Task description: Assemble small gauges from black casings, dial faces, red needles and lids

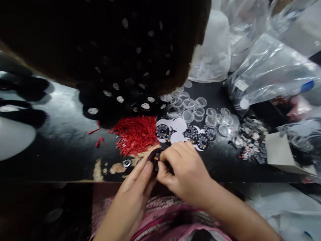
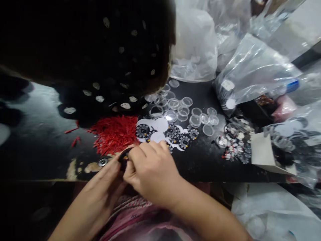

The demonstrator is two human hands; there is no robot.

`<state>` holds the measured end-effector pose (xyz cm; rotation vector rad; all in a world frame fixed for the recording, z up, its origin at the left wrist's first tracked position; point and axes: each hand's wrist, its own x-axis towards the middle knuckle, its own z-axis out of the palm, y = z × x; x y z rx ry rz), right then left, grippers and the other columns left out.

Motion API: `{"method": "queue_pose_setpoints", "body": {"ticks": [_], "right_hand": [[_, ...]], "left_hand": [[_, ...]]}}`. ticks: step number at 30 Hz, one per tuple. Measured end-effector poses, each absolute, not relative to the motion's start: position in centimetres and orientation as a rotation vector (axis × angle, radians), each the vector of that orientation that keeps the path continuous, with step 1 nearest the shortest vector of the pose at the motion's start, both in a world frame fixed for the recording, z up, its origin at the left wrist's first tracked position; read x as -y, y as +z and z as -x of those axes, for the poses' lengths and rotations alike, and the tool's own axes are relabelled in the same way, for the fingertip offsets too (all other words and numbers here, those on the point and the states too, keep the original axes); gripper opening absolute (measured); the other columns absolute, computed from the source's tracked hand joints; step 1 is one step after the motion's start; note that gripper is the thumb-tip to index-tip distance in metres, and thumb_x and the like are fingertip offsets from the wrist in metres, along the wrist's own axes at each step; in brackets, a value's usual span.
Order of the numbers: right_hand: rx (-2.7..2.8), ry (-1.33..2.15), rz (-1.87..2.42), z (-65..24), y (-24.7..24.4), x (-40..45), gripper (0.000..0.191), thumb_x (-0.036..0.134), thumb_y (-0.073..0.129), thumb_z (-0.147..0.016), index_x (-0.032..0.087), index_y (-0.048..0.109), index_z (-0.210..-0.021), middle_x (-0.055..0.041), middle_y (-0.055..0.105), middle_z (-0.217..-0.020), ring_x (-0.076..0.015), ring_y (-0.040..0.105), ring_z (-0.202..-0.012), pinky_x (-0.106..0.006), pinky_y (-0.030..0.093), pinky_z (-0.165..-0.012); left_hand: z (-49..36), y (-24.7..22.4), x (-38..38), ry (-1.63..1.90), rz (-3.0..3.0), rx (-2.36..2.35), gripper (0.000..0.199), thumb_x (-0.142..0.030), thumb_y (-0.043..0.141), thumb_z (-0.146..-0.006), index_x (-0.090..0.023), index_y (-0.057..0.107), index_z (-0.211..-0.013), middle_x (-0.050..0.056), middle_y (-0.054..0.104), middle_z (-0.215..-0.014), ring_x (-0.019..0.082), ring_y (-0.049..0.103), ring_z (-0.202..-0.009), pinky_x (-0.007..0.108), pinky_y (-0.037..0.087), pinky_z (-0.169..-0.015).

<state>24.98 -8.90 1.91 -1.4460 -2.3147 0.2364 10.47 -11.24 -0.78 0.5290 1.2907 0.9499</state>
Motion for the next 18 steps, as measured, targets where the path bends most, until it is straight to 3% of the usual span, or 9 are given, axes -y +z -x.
{"method": "queue_pose_setpoints", "body": {"ticks": [4,9,12,15,18], "right_hand": [[2.261,0.329,1.673,-24.7,2.3,8.9,0.010,0.019,0.052,-0.091,0.018,0.059,-0.083,-0.0026,0.065,-0.082,-0.0187,0.058,-0.078,-0.033,0.040,-0.073],[2.147,0.806,1.560,-27.5,3.3,6.7,0.009,0.021,0.060,-0.091,0.020,0.064,-0.083,0.0024,0.068,-0.082,-0.0119,0.061,-0.074,-0.024,0.044,-0.068],[1.957,0.520,1.746,-30.3,2.7,3.4,0.017,0.020,0.052,-0.096,0.018,0.067,-0.103,-0.0050,0.071,-0.103,-0.0178,0.065,-0.092,-0.031,0.047,-0.082],[2.122,0.298,1.888,-32.4,1.2,0.2,0.041,0.014,0.054,-0.091,0.016,0.057,-0.132,-0.0146,0.059,-0.134,-0.0282,0.060,-0.112,-0.044,0.046,-0.093],[2.215,0.296,1.859,-33.6,0.3,-1.0,0.047,0.014,0.057,-0.089,0.016,0.055,-0.136,-0.0157,0.057,-0.133,-0.0283,0.061,-0.109,-0.046,0.047,-0.092]], "left_hand": [[-11.5,-0.4,10.6,0.894,-0.373,-1.192,0.014,-0.043,0.077,-0.072,-0.034,0.079,-0.082,-0.001,0.073,-0.121,0.036,0.057,-0.127,0.042,0.057,-0.097],[-11.7,-2.5,10.8,0.983,-0.343,-1.161,0.038,-0.047,0.078,-0.072,-0.033,0.076,-0.108,0.002,0.067,-0.134,0.034,0.054,-0.131,0.041,0.055,-0.101],[-11.8,-2.9,10.8,1.006,-0.337,-1.060,0.041,-0.046,0.070,-0.083,-0.029,0.070,-0.119,0.005,0.067,-0.133,0.029,0.061,-0.123,0.038,0.056,-0.098],[-11.9,-2.7,10.5,0.980,-0.278,-0.968,0.036,-0.043,0.065,-0.089,-0.026,0.068,-0.121,0.008,0.075,-0.117,0.023,0.071,-0.105,0.031,0.059,-0.088],[-11.9,-2.5,10.3,0.990,-0.208,-0.915,0.033,-0.042,0.063,-0.091,-0.023,0.070,-0.116,0.009,0.076,-0.112,0.022,0.074,-0.098,0.031,0.059,-0.085]]}}
